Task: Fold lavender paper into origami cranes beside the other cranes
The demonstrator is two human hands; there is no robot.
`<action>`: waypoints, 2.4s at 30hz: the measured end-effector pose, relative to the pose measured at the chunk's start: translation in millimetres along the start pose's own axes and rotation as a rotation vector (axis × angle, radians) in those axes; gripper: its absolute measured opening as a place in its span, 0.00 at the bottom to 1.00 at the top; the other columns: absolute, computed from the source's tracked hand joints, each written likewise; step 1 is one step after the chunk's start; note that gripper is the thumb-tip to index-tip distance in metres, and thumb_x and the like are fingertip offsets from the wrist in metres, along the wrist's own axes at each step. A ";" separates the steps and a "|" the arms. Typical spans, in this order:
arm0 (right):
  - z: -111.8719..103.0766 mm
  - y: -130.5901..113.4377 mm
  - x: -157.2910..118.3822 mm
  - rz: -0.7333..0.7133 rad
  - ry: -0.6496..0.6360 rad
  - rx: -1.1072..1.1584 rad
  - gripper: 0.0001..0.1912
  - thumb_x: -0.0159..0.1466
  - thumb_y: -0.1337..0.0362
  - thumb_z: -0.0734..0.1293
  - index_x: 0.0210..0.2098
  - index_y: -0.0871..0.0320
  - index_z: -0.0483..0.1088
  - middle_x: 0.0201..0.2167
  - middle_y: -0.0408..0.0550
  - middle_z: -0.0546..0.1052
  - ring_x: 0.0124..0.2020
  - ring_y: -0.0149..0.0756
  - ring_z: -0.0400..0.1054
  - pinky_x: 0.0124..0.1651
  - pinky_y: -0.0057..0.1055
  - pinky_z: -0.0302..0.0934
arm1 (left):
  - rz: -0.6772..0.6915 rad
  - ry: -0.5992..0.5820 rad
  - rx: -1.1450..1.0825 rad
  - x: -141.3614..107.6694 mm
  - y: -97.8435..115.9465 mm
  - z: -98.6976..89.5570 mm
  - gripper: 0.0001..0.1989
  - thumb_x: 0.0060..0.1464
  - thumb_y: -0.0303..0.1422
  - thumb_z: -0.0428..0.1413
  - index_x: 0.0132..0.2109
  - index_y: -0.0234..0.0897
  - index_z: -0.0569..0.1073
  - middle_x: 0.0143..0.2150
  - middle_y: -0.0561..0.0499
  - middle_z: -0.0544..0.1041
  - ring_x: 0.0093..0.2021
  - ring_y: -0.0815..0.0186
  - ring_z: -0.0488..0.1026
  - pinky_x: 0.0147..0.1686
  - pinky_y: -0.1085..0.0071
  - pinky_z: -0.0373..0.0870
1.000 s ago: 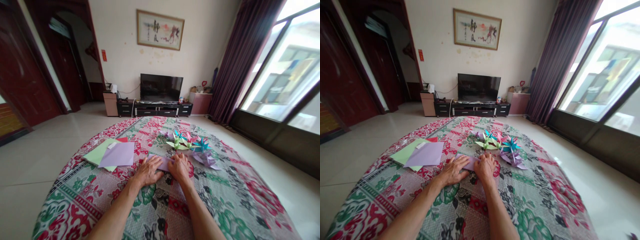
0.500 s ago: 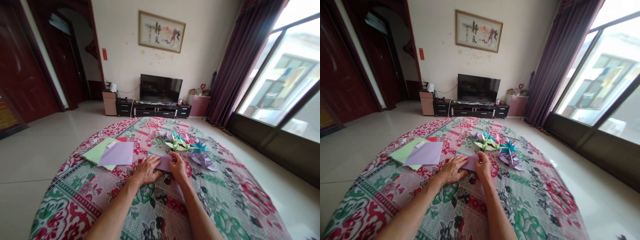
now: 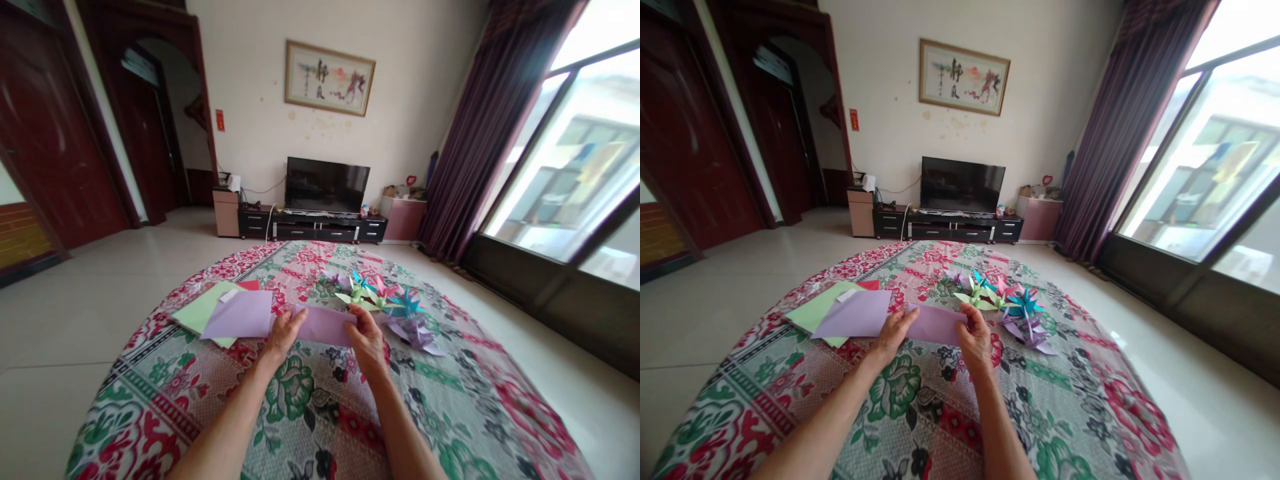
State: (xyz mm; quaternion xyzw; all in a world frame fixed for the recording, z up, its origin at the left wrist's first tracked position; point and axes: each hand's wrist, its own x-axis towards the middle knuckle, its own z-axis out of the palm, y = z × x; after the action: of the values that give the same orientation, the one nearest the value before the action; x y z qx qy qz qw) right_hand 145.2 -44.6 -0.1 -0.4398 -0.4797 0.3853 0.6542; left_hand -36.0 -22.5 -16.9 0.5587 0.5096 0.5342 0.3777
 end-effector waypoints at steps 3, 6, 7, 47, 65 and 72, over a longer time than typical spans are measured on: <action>0.1 -3.3 -2.2 0.078 0.001 0.062 0.25 0.47 0.62 0.68 0.46 0.58 0.66 0.32 0.43 0.73 0.27 0.29 0.64 0.30 0.25 0.59 | -0.059 0.029 -0.203 -1.5 0.2 0.6 0.20 0.44 0.49 0.54 0.28 0.34 0.71 0.21 0.54 0.69 0.25 0.67 0.66 0.25 0.73 0.61; -2.1 -5.9 -4.4 0.147 -0.032 0.033 0.24 0.48 0.59 0.69 0.44 0.60 0.69 0.30 0.44 0.74 0.29 0.33 0.66 0.32 0.27 0.59 | -0.046 0.050 -0.266 -1.8 -0.6 1.9 0.19 0.42 0.48 0.57 0.24 0.34 0.69 0.18 0.57 0.64 0.22 0.71 0.60 0.23 0.75 0.55; -3.1 -6.1 -5.1 0.157 -0.052 -0.001 0.22 0.49 0.56 0.68 0.41 0.61 0.70 0.29 0.45 0.74 0.30 0.33 0.65 0.32 0.27 0.59 | -0.038 0.049 -0.273 -1.8 -0.7 2.1 0.19 0.42 0.48 0.57 0.23 0.34 0.68 0.17 0.58 0.62 0.21 0.72 0.58 0.22 0.75 0.53; -7.4 -0.2 -8.6 -0.006 0.032 -0.212 0.20 0.53 0.49 0.64 0.28 0.62 0.72 0.20 0.41 0.67 0.23 0.29 0.57 0.26 0.23 0.53 | -0.017 0.105 -0.258 -3.4 6.0 -3.2 0.19 0.42 0.43 0.59 0.18 0.34 0.64 0.15 0.59 0.53 0.19 0.75 0.48 0.19 0.75 0.45; -9.7 8.3 -7.2 -0.005 0.013 -0.157 0.19 0.54 0.52 0.64 0.31 0.63 0.73 0.21 0.42 0.69 0.23 0.29 0.58 0.26 0.23 0.53 | -0.042 0.085 -0.256 -2.2 -2.0 -3.7 0.16 0.41 0.45 0.59 0.23 0.34 0.71 0.16 0.59 0.61 0.20 0.73 0.56 0.21 0.76 0.52; -8.6 2.1 -9.0 -0.012 0.034 -0.184 0.20 0.53 0.51 0.64 0.31 0.63 0.74 0.22 0.43 0.71 0.24 0.30 0.60 0.27 0.24 0.55 | -0.045 0.085 -0.247 -1.5 -3.1 -4.0 0.17 0.41 0.46 0.58 0.23 0.34 0.71 0.16 0.58 0.61 0.20 0.73 0.55 0.21 0.76 0.52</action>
State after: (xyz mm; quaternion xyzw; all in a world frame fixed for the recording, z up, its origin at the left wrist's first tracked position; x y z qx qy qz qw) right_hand 151.2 -54.0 -6.1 -0.5018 -0.5044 0.3281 0.6214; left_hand -40.4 -23.8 -19.6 0.4735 0.4679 0.6073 0.4336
